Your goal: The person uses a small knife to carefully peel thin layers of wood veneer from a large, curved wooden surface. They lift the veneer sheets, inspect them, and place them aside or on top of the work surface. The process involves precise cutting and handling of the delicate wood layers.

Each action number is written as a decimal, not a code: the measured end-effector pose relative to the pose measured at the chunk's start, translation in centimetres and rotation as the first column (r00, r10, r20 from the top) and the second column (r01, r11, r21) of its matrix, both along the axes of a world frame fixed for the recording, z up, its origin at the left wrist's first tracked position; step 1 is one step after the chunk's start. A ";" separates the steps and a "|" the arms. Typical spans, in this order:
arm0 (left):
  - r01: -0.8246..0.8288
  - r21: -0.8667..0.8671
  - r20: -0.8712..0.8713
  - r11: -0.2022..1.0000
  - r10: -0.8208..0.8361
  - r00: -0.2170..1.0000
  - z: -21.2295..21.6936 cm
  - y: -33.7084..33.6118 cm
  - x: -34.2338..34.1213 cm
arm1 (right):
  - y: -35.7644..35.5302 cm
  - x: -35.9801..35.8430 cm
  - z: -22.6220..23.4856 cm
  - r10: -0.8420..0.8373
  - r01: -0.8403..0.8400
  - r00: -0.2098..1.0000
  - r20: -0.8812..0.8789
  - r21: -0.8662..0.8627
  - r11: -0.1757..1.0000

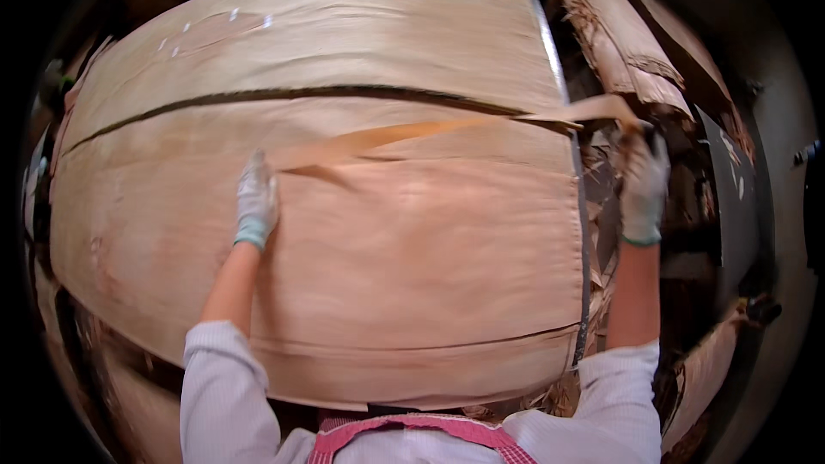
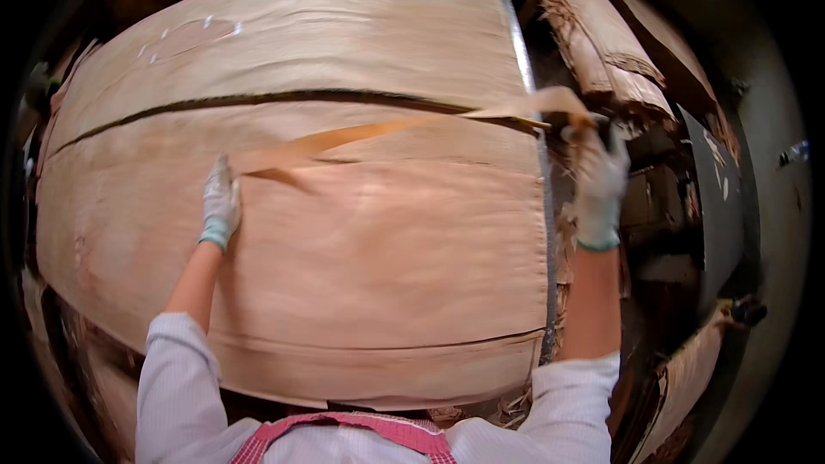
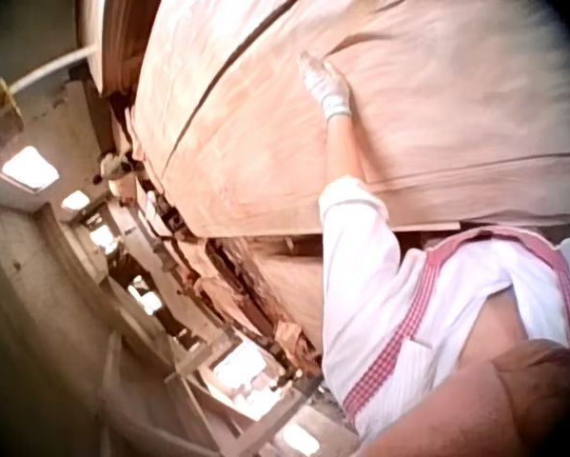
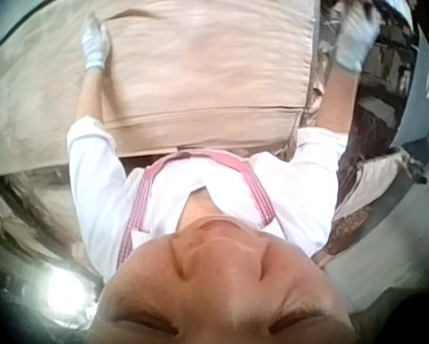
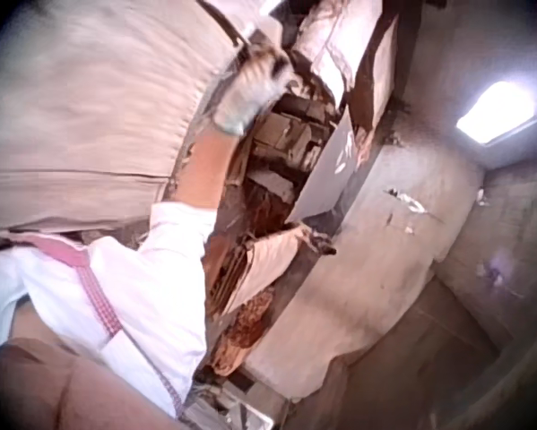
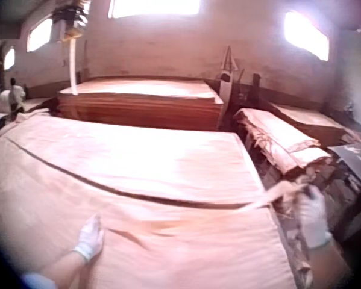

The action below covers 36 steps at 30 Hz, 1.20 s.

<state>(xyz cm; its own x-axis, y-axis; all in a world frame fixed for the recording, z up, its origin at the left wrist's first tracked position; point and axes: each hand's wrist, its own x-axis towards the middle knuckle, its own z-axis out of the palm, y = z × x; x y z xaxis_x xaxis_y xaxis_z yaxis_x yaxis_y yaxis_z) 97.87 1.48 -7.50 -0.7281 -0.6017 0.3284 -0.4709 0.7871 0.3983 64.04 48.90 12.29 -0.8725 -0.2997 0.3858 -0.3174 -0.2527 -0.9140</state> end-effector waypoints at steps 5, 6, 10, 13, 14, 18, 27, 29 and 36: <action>-0.150 -0.062 -0.191 0.987 0.135 0.972 0.4 -1.3 2.3 | 8.0 9.3 6.2 0.091 -0.095 0.995 0.026 0.224 0.970; -0.204 -0.126 -0.175 0.971 0.180 0.968 0.8 -2.2 2.6 | 10.0 11.5 6.7 0.118 -0.127 0.992 0.054 0.222 0.967; -0.364 -0.180 -0.126 0.914 0.346 0.930 6.7 -8.3 3.9 | 10.7 20.8 8.0 0.089 -0.120 0.981 0.174 0.177 0.977; -0.457 -0.336 -0.310 0.824 0.361 0.880 14.0 -12.7 9.0 | 8.1 25.9 5.5 0.214 -0.227 0.878 0.428 -0.021 0.974; -0.495 -0.319 -0.292 0.808 0.413 0.863 16.5 -14.6 11.8 | 7.9 26.2 2.1 -0.016 -0.085 0.946 0.323 0.294 0.952; -0.567 0.098 -0.643 0.818 0.487 0.591 25.1 -23.4 27.2 | -4.7 34.3 -2.2 0.120 -0.322 0.886 0.449 0.408 0.854; -0.986 -0.168 -0.520 0.008 0.849 0.096 28.8 -25.0 90.8 | -28.9 46.4 -12.3 0.541 -0.009 0.838 -0.071 0.989 0.145; -0.968 -0.057 -0.544 -0.245 0.820 -0.176 28.0 -16.9 103.8 | -30.7 48.5 -12.5 0.518 0.064 0.853 -0.056 0.998 0.001; -0.554 0.319 -0.418 -0.769 0.410 -0.810 17.2 15.0 118.0 | -29.7 48.2 -14.0 0.590 0.144 0.800 -0.110 0.989 -0.011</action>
<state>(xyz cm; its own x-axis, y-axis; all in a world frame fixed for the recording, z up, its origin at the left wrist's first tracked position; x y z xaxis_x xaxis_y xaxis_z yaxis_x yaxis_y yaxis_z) 215.90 16.52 9.65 0.8609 0.3249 0.3915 -0.1305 -0.6029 0.7871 112.24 19.20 -1.72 -0.5162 -0.8230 -0.2371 -0.8229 0.5533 -0.1291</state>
